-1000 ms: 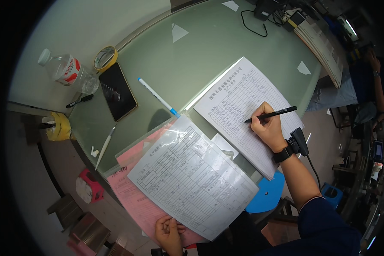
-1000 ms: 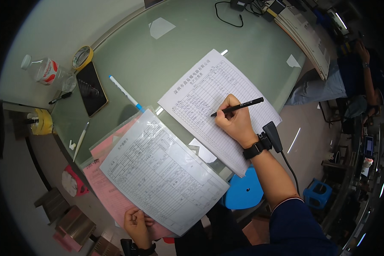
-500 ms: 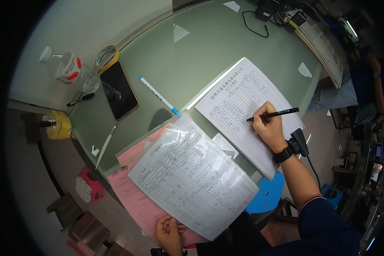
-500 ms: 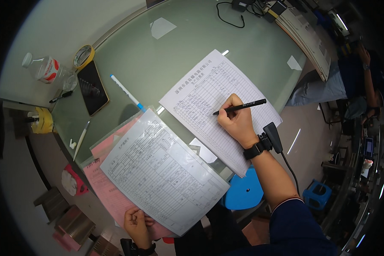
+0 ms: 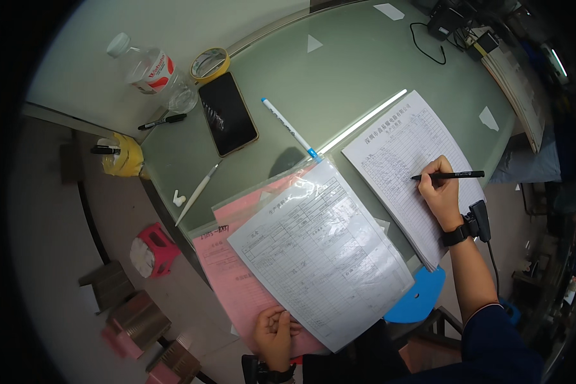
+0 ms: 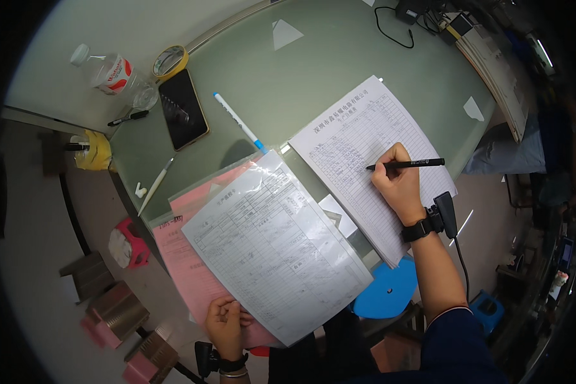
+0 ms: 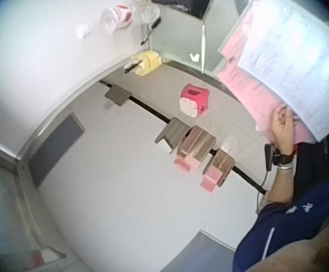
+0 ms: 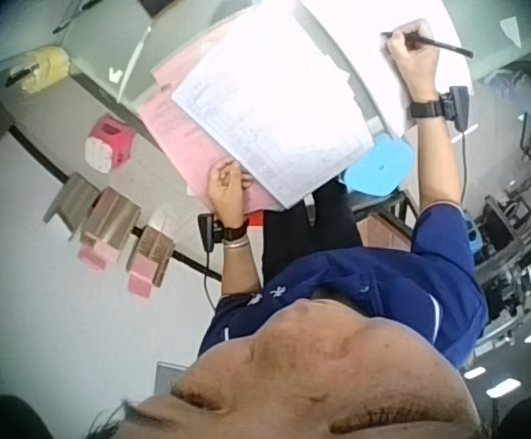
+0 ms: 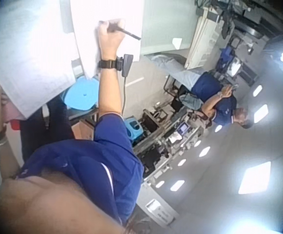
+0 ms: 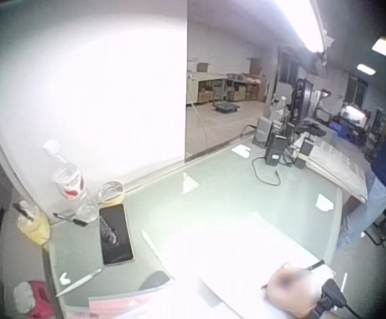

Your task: Inspecting metal grid sheets for quality and stacking them, followed by filling out a production transfer order.

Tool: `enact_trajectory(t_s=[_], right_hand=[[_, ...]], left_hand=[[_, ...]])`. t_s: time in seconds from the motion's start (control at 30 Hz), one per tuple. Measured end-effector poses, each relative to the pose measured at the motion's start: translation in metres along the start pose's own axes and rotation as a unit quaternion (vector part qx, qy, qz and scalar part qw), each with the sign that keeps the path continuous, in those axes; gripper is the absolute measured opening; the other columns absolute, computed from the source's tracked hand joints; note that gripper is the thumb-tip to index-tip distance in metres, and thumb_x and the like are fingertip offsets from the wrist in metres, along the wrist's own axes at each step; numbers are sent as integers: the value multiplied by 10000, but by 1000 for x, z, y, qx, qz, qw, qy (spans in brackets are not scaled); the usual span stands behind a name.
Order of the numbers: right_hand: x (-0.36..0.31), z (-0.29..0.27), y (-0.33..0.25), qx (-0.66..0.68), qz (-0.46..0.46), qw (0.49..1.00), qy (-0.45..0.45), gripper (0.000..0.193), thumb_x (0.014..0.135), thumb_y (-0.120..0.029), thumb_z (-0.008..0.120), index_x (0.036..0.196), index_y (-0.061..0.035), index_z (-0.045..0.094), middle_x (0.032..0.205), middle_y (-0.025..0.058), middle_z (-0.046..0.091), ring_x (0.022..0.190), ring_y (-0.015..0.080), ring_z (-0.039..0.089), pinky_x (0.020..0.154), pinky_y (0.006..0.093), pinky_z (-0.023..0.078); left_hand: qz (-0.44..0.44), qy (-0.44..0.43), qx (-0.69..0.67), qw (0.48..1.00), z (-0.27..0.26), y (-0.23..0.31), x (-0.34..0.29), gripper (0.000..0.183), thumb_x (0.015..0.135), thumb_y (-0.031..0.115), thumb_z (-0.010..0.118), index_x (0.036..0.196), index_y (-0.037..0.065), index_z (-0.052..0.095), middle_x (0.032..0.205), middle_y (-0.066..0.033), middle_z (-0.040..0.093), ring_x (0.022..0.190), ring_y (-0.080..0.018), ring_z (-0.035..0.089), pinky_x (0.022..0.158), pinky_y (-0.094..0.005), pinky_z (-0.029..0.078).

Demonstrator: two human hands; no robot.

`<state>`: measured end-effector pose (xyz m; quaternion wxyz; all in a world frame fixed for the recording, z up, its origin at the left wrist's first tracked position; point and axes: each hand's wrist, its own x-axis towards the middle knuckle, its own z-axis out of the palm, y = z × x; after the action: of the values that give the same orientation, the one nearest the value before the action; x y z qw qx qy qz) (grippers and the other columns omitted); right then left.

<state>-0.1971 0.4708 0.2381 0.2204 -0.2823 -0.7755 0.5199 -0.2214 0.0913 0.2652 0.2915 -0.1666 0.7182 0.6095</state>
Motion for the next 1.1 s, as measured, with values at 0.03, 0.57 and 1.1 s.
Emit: enact_trajectory(t_s=[0.03,0.57,1.1], right_hand=[[0,-1,0,-14,-4,1000,-10,110,757,0,541,743,-48,444,657,-29,449,580,23,394,522,171,351],[4,-5,5,-6,-12,1000,-15,123,734,-25,569,713,-51,451,621,-47,431,550,14,344,491,177,291],[3,-5,1,-2,24,1000,6,125,740,-18,568,714,-50,451,620,-45,443,543,10,355,482,170,299]], left_hand=[[1,2,-1,1000,0,1,-1,125,883,57,520,963,-35,498,722,-85,589,547,-122,586,476,-195,474],[10,31,37,999,3,0,-1,117,875,54,522,963,-18,494,686,-66,563,503,-113,558,446,-189,448],[5,38,29,999,3,0,-1,102,876,43,517,951,-20,491,683,-76,563,494,-114,553,438,-195,457]])
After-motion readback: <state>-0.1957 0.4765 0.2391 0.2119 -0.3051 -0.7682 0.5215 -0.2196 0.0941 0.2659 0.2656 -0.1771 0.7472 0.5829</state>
